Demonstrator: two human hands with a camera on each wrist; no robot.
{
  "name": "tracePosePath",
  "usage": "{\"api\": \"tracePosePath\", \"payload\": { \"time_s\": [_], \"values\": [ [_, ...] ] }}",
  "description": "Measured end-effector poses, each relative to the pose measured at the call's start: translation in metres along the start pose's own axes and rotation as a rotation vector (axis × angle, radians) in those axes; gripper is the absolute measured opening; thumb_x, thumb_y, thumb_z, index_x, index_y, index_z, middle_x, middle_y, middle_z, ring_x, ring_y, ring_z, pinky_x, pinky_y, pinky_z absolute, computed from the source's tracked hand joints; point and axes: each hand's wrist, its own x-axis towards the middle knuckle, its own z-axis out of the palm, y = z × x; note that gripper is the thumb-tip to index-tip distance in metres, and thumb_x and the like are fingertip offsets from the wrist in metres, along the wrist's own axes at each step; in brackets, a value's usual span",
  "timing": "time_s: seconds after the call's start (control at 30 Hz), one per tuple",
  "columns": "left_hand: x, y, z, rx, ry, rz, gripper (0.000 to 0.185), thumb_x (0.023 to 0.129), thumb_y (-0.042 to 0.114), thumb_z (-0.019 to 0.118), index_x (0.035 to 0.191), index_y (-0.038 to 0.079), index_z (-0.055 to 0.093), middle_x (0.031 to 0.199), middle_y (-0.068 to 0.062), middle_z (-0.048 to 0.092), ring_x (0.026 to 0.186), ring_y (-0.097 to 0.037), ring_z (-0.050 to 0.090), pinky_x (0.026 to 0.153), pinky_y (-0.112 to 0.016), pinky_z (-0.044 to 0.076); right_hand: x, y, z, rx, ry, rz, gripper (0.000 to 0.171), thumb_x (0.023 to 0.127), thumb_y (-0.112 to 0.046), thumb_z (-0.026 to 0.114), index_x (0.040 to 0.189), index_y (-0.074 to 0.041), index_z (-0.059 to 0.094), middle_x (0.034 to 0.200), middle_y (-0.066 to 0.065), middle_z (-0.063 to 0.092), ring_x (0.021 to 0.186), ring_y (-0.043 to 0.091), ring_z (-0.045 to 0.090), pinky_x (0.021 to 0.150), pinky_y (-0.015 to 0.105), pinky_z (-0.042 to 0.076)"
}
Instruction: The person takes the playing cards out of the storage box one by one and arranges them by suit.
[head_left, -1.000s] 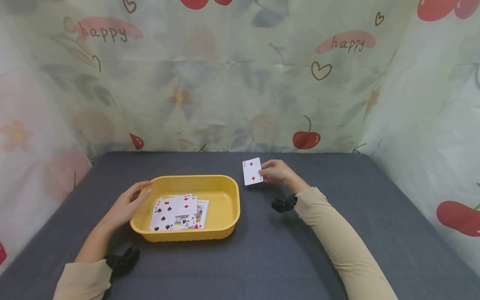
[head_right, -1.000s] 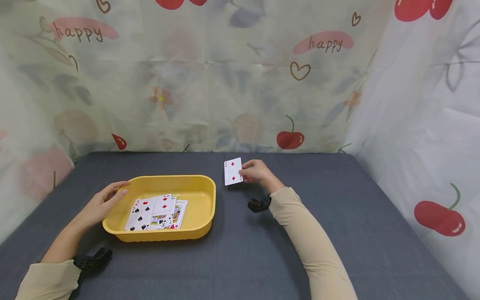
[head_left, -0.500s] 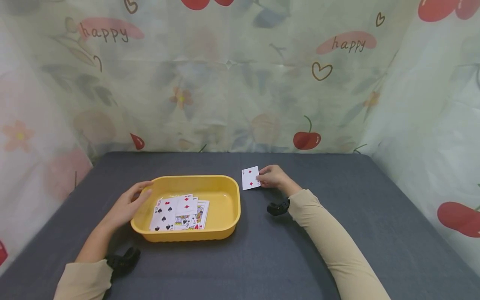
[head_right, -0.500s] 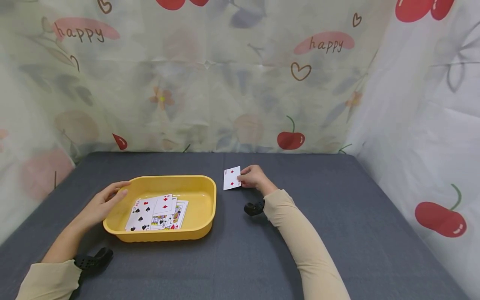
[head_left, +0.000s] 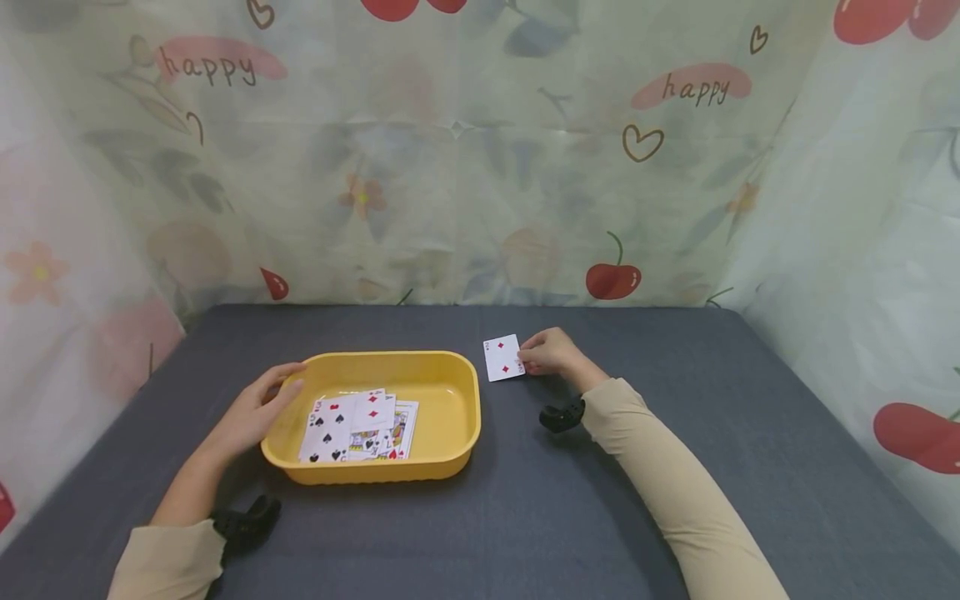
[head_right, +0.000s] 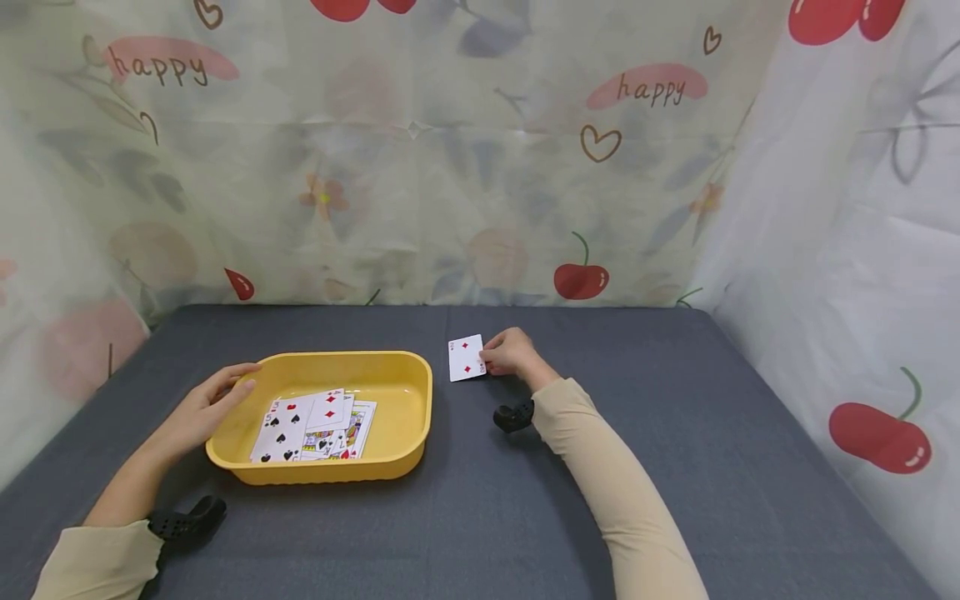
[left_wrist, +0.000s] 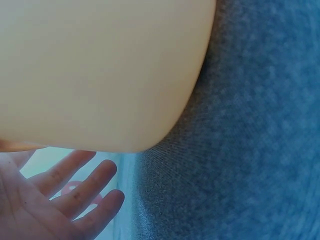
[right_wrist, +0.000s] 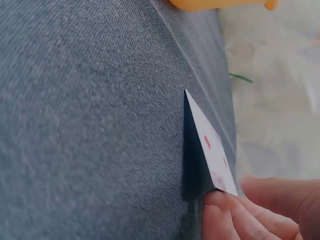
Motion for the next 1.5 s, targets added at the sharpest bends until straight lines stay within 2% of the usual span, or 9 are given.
{"api": "tracePosePath", "payload": {
  "time_s": [0.23,0.37,0.5,0.67,0.87,1.07,1.17,1.33,1.5],
  "values": [
    [0.000,0.000,0.001,-0.006,0.002,-0.001,0.060,0.099,0.046,0.036,0.144,0.007,0.030,0.147,-0.027,0.027,0.130,-0.049,0.031,0.101,-0.063,0.030,-0.006,-0.007,-0.006,-0.032,0.007,-0.019,0.028,0.088,-0.009,0.061,0.112,0.006,0.061,0.075,0.006,0.062,0.059,0.009,0.058,0.059,0.021,0.051],
    [0.000,0.000,0.001,-0.011,0.003,0.001,0.059,0.099,0.045,0.036,0.143,0.007,0.030,0.147,-0.027,0.028,0.130,-0.049,0.032,0.101,-0.062,0.030,-0.012,-0.018,-0.007,-0.044,-0.027,-0.057,0.031,0.089,-0.015,0.061,0.115,0.002,0.061,0.094,0.013,0.067,0.074,0.013,0.063,0.072,0.029,0.054],
    [0.001,0.000,0.000,-0.007,0.004,0.002,0.059,0.099,0.045,0.036,0.144,0.007,0.030,0.147,-0.027,0.028,0.129,-0.048,0.033,0.101,-0.062,0.031,-0.022,-0.036,-0.003,-0.062,-0.097,-0.155,0.035,0.089,-0.021,0.062,0.119,-0.002,0.059,0.116,0.016,0.064,0.097,0.023,0.066,0.086,0.037,0.052],
    [0.001,0.001,0.001,-0.005,0.013,0.014,0.058,0.099,0.044,0.037,0.143,0.007,0.030,0.144,-0.028,0.032,0.127,-0.047,0.037,0.099,-0.059,0.035,-0.037,-0.064,0.008,-0.051,-0.236,-0.297,0.037,0.090,-0.022,0.061,0.122,-0.004,0.057,0.120,0.019,0.062,0.106,0.032,0.062,0.090,0.040,0.050],
    [0.002,0.001,0.001,-0.002,0.018,0.017,0.057,0.099,0.043,0.037,0.143,0.006,0.031,0.144,-0.028,0.033,0.127,-0.046,0.039,0.098,-0.058,0.036,-0.049,-0.094,0.033,-0.034,-0.365,-0.373,0.034,0.089,-0.022,0.063,0.120,-0.008,0.059,0.120,0.013,0.063,0.105,0.027,0.060,0.088,0.033,0.050],
    [0.000,0.001,0.000,-0.004,0.015,0.016,0.057,0.099,0.043,0.036,0.143,0.006,0.031,0.144,-0.028,0.033,0.127,-0.047,0.038,0.098,-0.058,0.035,-0.054,-0.117,0.063,-0.027,-0.484,-0.408,0.031,0.089,-0.018,0.063,0.118,-0.006,0.060,0.121,0.017,0.062,0.113,0.035,0.056,0.096,0.041,0.046],
    [0.000,0.000,0.000,0.000,0.013,0.014,0.058,0.099,0.044,0.036,0.143,0.006,0.031,0.144,-0.029,0.032,0.128,-0.047,0.037,0.098,-0.059,0.035,-0.053,-0.123,0.079,-0.025,-0.531,-0.422,0.033,0.089,-0.017,0.063,0.119,-0.004,0.059,0.118,0.019,0.062,0.112,0.036,0.057,0.096,0.042,0.046],
    [0.001,-0.002,0.001,-0.002,0.010,0.015,0.057,0.099,0.043,0.036,0.143,0.006,0.031,0.143,-0.028,0.033,0.128,-0.047,0.038,0.098,-0.059,0.035,-0.048,-0.128,0.104,-0.054,-0.567,-0.431,0.036,0.088,-0.017,0.064,0.121,-0.003,0.059,0.112,0.014,0.065,0.110,0.032,0.060,0.091,0.036,0.050],
    [0.002,-0.002,0.001,-0.001,0.003,0.013,0.058,0.099,0.044,0.036,0.143,0.006,0.031,0.143,-0.029,0.034,0.127,-0.047,0.039,0.098,-0.058,0.037,-0.044,-0.130,0.128,-0.073,-0.611,-0.409,0.037,0.088,-0.015,0.063,0.123,-0.001,0.058,0.115,0.014,0.065,0.108,0.028,0.061,0.092,0.039,0.049]
  ]
}}
